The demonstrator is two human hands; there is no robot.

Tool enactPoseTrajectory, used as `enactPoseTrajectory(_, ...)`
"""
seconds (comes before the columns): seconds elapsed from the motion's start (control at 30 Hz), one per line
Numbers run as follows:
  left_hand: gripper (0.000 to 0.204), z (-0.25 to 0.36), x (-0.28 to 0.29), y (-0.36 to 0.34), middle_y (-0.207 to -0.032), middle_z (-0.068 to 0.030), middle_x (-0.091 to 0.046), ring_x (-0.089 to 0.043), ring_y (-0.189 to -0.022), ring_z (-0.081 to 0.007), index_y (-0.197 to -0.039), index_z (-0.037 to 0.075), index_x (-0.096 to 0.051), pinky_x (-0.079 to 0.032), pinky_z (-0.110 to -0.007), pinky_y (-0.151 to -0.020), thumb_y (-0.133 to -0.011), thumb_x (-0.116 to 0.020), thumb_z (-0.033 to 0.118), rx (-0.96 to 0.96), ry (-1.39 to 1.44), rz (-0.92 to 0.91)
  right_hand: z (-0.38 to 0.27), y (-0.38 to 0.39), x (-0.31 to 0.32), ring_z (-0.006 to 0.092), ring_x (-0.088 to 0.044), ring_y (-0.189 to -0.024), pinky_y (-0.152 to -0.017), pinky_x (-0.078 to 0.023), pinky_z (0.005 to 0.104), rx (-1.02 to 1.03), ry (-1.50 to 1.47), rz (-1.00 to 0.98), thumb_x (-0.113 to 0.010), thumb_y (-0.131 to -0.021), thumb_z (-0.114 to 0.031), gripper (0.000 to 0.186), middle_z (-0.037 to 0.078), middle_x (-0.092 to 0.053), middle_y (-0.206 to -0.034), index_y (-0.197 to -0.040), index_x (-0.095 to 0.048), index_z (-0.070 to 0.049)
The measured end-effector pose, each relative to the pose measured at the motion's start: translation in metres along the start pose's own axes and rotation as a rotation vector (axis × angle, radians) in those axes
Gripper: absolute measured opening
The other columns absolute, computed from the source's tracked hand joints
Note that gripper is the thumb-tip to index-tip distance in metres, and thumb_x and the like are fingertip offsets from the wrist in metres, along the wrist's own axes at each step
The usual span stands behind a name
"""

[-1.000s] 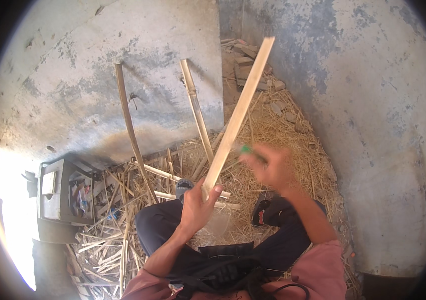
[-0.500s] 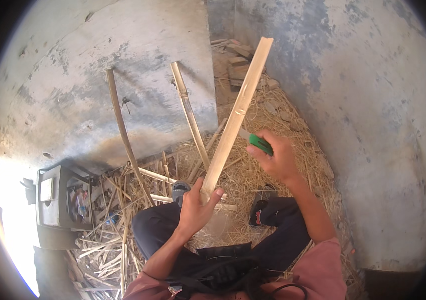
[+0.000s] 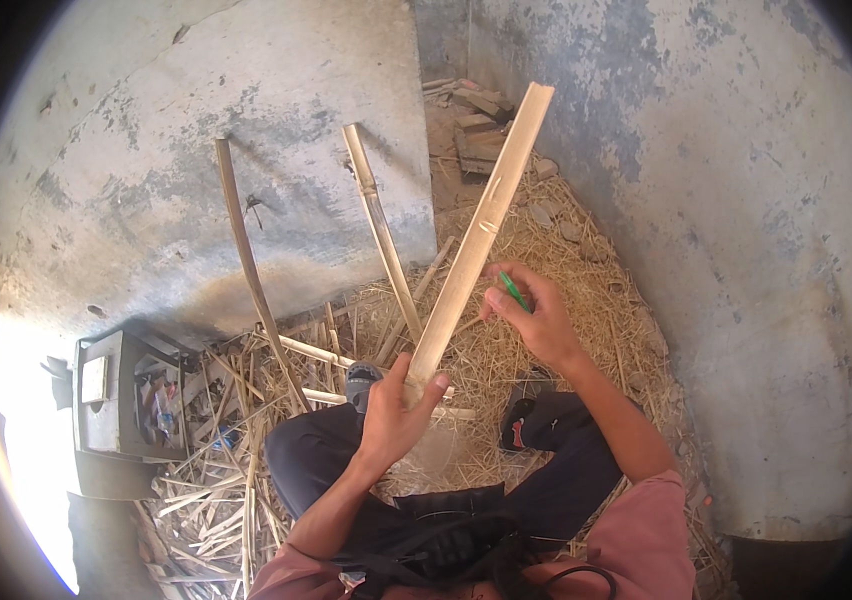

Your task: The person uses a utility knife to shave layers and notches into a length of bamboo, turning the bamboo over several times and blowing away shavings.

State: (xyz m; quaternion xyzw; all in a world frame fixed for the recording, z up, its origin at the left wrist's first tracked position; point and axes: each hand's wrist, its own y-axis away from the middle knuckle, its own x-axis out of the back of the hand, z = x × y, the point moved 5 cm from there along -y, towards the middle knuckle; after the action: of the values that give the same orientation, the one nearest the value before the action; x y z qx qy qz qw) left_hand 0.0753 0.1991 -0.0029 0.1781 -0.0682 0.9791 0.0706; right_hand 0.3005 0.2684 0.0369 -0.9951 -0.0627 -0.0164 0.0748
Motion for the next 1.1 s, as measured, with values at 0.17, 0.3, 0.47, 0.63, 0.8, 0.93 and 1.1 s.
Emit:
enactPoseTrajectory(0.17,0.051,-0.001,-0.003,0.0,-0.081,-0.0202,-0.075,-0.077,-0.075,-0.0325,-0.119,-0.004,-0.063,-0.057,-0.043,-0.069,-0.098,-0.079,0.039,0.032,-0.151,-0.13,0.005,0.0,-0.002,0.0148,-0.075,-0.091,-0.085,-0.057,0.0303,-0.029,0.046,0.048,-0.072,-0.104,-0.018,0.031,0.009,-0.077,-0.095,-0.123,-0.067,0.006)
enactPoseTrajectory(0.3,0.059,-0.01,-0.007,0.001,-0.092,-0.022,-0.075,-0.076,-0.088,-0.0396,-0.13,-0.002,-0.055,-0.058,-0.048,-0.077,-0.095,-0.082,0.036,-0.016,-0.202,-0.123,0.015,0.0,-0.009,0.0144,-0.075,-0.088,-0.083,-0.058,0.0306,-0.066,0.074,-0.004,-0.074,-0.103,-0.017,0.029,0.009,-0.077,-0.096,-0.12,-0.069,0.006)
enactPoseTrajectory(0.47,0.058,-0.005,-0.009,-0.002,-0.103,-0.0236,-0.075,-0.076,-0.098,-0.0402,-0.135,-0.001,-0.048,-0.057,-0.048,-0.082,-0.097,-0.081,0.028,-0.097,-0.135,-0.037,0.036,0.008,-0.025,0.0123,-0.074,-0.087,-0.08,-0.057,0.0295,-0.055,0.061,-0.097,-0.074,-0.102,-0.019,0.025,0.007,-0.078,-0.094,-0.115,-0.072,0.003)
enactPoseTrajectory(0.63,0.04,-0.009,-0.01,-0.002,-0.096,-0.0241,-0.073,-0.075,-0.09,-0.0393,-0.133,0.0,-0.05,-0.056,-0.045,-0.075,-0.103,-0.071,0.016,-0.061,0.076,-0.05,0.021,0.016,-0.042,0.0088,-0.07,-0.082,-0.074,-0.054,0.0286,-0.065,0.259,-0.157,-0.073,-0.103,-0.021,0.023,0.004,-0.077,-0.089,-0.109,-0.075,0.001)
enactPoseTrajectory(0.8,0.032,-0.002,-0.008,-0.002,-0.092,-0.0225,-0.071,-0.073,-0.083,-0.0354,-0.131,0.0,-0.052,-0.053,-0.043,-0.071,-0.105,-0.067,0.013,-0.048,0.107,-0.049,0.035,0.016,-0.031,0.0091,-0.07,-0.086,-0.076,-0.053,0.028,-0.006,0.118,-0.051,-0.071,-0.105,-0.019,0.024,0.005,-0.077,-0.091,-0.119,-0.072,0.001)
enactPoseTrajectory(0.93,0.029,-0.002,-0.006,-0.001,-0.09,-0.02,-0.07,-0.071,-0.077,-0.0307,-0.128,0.002,-0.053,-0.052,-0.041,-0.067,-0.106,-0.067,0.014,-0.031,0.121,-0.037,0.017,0.01,-0.017,0.0097,-0.07,-0.092,-0.079,-0.052,0.0261,0.058,0.061,0.078,-0.068,-0.107,-0.015,0.035,0.004,-0.075,-0.093,-0.136,-0.063,0.003)
enactPoseTrajectory(1.1,0.028,0.001,-0.006,-0.001,-0.085,-0.0175,-0.069,-0.069,-0.071,-0.0283,-0.126,0.003,-0.053,-0.05,-0.04,-0.061,-0.106,-0.068,0.015,-0.048,0.118,-0.042,0.0,0.009,-0.007,0.0112,-0.072,-0.096,-0.081,-0.054,0.0258,0.073,0.012,0.172,-0.068,-0.106,-0.013,0.041,0.005,-0.076,-0.101,-0.141,-0.058,0.006)
